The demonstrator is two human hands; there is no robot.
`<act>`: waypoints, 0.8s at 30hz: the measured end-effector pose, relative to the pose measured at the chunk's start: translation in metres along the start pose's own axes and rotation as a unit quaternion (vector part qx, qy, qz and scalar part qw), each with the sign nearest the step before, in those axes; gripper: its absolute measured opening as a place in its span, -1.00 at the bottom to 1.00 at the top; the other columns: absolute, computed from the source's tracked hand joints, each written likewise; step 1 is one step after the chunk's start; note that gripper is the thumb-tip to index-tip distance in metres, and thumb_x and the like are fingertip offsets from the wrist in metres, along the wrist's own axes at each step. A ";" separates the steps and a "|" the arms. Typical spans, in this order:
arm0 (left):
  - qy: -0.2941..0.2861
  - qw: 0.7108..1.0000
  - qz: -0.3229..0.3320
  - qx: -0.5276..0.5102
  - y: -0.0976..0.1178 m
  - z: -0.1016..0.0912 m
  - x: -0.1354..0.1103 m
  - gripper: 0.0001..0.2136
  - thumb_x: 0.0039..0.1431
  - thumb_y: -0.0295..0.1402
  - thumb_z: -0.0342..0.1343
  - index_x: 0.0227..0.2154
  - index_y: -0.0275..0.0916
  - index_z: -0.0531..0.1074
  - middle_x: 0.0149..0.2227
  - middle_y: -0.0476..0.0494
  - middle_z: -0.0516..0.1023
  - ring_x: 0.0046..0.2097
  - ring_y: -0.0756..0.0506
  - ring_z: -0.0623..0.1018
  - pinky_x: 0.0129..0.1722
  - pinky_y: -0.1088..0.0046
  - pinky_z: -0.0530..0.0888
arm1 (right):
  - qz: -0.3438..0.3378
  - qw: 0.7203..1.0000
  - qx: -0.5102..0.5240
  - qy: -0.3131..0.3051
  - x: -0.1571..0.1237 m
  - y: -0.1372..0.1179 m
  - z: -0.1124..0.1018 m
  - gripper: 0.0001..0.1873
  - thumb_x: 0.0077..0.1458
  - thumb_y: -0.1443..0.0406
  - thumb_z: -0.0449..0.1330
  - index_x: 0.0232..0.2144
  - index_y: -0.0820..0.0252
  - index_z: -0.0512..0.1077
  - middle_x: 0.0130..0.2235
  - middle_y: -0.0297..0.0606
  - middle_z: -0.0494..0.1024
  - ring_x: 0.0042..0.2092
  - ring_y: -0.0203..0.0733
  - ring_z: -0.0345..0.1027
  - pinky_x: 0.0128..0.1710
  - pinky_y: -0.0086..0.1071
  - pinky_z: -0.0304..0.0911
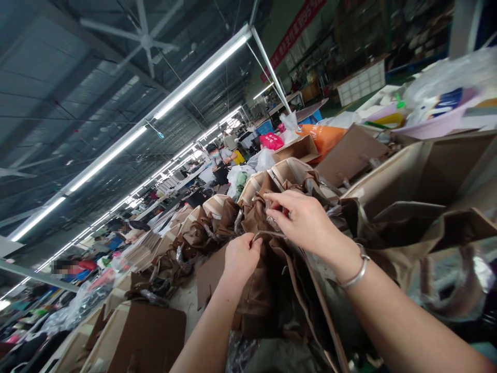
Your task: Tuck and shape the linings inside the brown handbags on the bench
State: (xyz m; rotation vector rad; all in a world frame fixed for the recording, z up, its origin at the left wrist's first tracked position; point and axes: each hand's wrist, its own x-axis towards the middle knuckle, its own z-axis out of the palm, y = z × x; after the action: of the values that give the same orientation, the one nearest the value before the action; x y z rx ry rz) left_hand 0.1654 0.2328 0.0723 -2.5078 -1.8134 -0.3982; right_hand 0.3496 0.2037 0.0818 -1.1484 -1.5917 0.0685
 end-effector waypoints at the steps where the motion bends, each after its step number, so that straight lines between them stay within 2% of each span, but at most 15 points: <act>1: -0.008 1.000 0.003 -0.018 -0.001 0.000 0.001 -0.74 0.15 -0.21 -0.06 -0.45 -0.21 0.46 -0.49 -0.03 0.48 -0.42 -0.01 0.39 -0.43 0.51 0.19 | 0.003 1.000 -0.004 -0.006 -0.001 0.000 0.001 -0.65 0.12 0.37 0.10 -0.01 0.16 0.37 -0.19 -0.22 0.47 -0.20 -0.21 0.34 -0.16 -0.38 0.23; 4: -0.020 0.999 0.004 -0.028 -0.002 0.002 0.005 -0.70 0.16 -0.21 -0.08 -0.49 -0.23 0.46 -0.52 -0.02 0.46 -0.44 -0.01 0.38 -0.46 0.51 0.19 | 0.002 1.000 -0.007 -0.013 -0.002 -0.004 0.004 -0.65 0.13 0.38 0.09 -0.02 0.14 0.37 -0.18 -0.23 0.46 -0.19 -0.21 0.33 -0.16 -0.39 0.24; 8: -0.003 0.999 -0.010 0.033 -0.001 0.004 0.010 -0.71 0.14 -0.23 -0.05 -0.56 -0.23 0.46 -0.56 -0.04 0.45 -0.48 -0.02 0.38 -0.49 0.47 0.16 | -0.009 1.000 -0.006 -0.018 -0.004 -0.010 0.004 -0.64 0.12 0.37 0.09 0.00 0.13 0.35 -0.16 -0.24 0.46 -0.16 -0.19 0.33 -0.15 -0.38 0.25; 14: -0.006 0.994 -0.048 0.101 0.004 0.005 0.017 -0.72 0.12 -0.27 -0.09 -0.43 -0.21 0.52 -0.39 -0.17 0.57 -0.33 -0.10 0.52 -0.40 0.44 0.28 | -0.023 0.998 -0.043 -0.043 -0.011 -0.021 -0.011 -0.53 0.13 0.28 0.10 0.11 0.09 0.24 -0.12 -0.20 0.45 -0.09 -0.10 0.33 -0.13 -0.27 0.28; 16: -0.019 0.992 -0.054 0.109 0.004 0.004 0.019 -0.71 0.12 -0.28 -0.10 -0.40 -0.20 0.53 -0.35 -0.18 0.58 -0.29 -0.11 0.53 -0.37 0.44 0.31 | -0.028 0.995 -0.058 -0.075 -0.018 -0.028 -0.020 -0.39 0.11 0.19 0.12 0.19 0.11 0.11 -0.05 -0.13 0.43 -0.04 -0.04 0.32 -0.08 -0.20 0.27; 20: -0.035 0.992 -0.037 0.117 0.004 0.004 0.023 -0.71 0.10 -0.28 -0.10 -0.39 -0.21 0.54 -0.32 -0.19 0.58 -0.26 -0.12 0.53 -0.33 0.45 0.35 | -0.037 0.979 -0.067 -0.189 -0.040 -0.044 -0.036 -0.05 0.00 0.01 0.18 0.28 0.20 -0.17 0.12 0.02 0.27 0.08 0.07 0.23 0.00 -0.11 0.23; 24: -0.033 0.993 -0.042 0.101 0.003 0.003 0.024 -0.67 0.11 -0.24 -0.11 -0.38 -0.22 0.56 -0.30 -0.22 0.58 -0.22 -0.14 0.53 -0.28 0.44 0.38 | -0.021 0.959 -0.131 -0.248 -0.066 -0.053 -0.042 0.11 -0.10 -0.03 0.24 0.29 0.16 -0.29 0.16 0.13 0.19 0.01 0.19 0.30 -0.10 -0.08 0.30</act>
State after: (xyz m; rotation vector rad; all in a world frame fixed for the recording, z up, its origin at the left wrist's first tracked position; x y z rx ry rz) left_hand 0.1754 0.2546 0.0746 -2.3431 -1.8811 -0.1266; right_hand 0.3438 0.1094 0.0808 -1.3726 -2.1183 0.1283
